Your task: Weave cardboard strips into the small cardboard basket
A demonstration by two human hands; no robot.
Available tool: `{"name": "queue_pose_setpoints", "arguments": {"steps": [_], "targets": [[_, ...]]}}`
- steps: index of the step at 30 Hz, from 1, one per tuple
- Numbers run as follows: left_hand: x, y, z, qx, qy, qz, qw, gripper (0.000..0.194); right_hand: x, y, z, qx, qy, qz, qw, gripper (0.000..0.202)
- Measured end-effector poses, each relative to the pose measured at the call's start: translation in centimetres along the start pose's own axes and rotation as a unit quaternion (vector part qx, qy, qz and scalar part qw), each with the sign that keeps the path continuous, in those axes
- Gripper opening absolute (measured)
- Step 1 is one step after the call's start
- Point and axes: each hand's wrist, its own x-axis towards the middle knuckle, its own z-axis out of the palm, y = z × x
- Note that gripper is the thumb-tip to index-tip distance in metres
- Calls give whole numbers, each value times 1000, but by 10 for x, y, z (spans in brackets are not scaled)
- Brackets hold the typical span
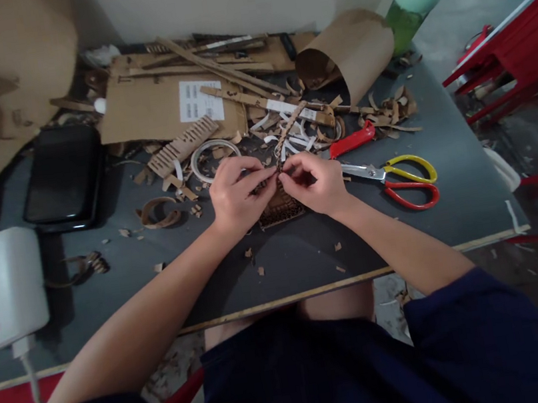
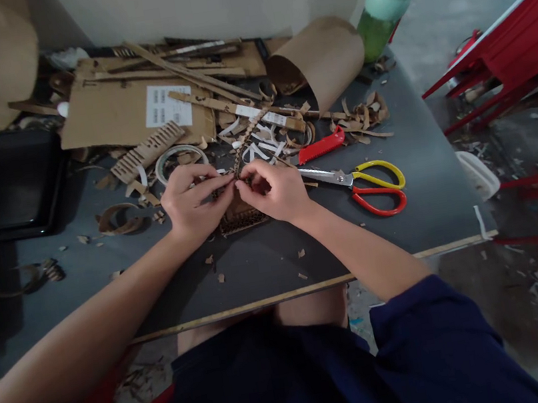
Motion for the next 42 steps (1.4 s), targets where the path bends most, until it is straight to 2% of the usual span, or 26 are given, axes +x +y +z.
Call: {"name": "queue_pose_setpoints", "arguments": {"steps": [5, 11, 17, 22, 28, 42], "targets": [[0, -2, 1, -5, 3, -19, 1000, 6, 0, 3, 0, -7, -6, 3, 1000, 28], [0, -1, 2, -10, 0, -21, 1000, 4, 0, 4, 0, -18, 10, -42, 999, 23], [-1, -1, -1, 28, -43, -49, 997, 8, 1, 2, -1, -54, 7, -38, 998, 23], [-1, -2, 0, 12, -39, -48, 998, 7, 1, 2, 0, -42, 19, -64, 997, 20], [0, -1, 3, -11, -11, -42, 999, 5, 1, 4, 1, -43, 3, -40, 998, 22], [-1, 0, 2, -18, -19, -60, 998, 7, 1, 0, -1, -37, 1, -26, 999, 23]]}}
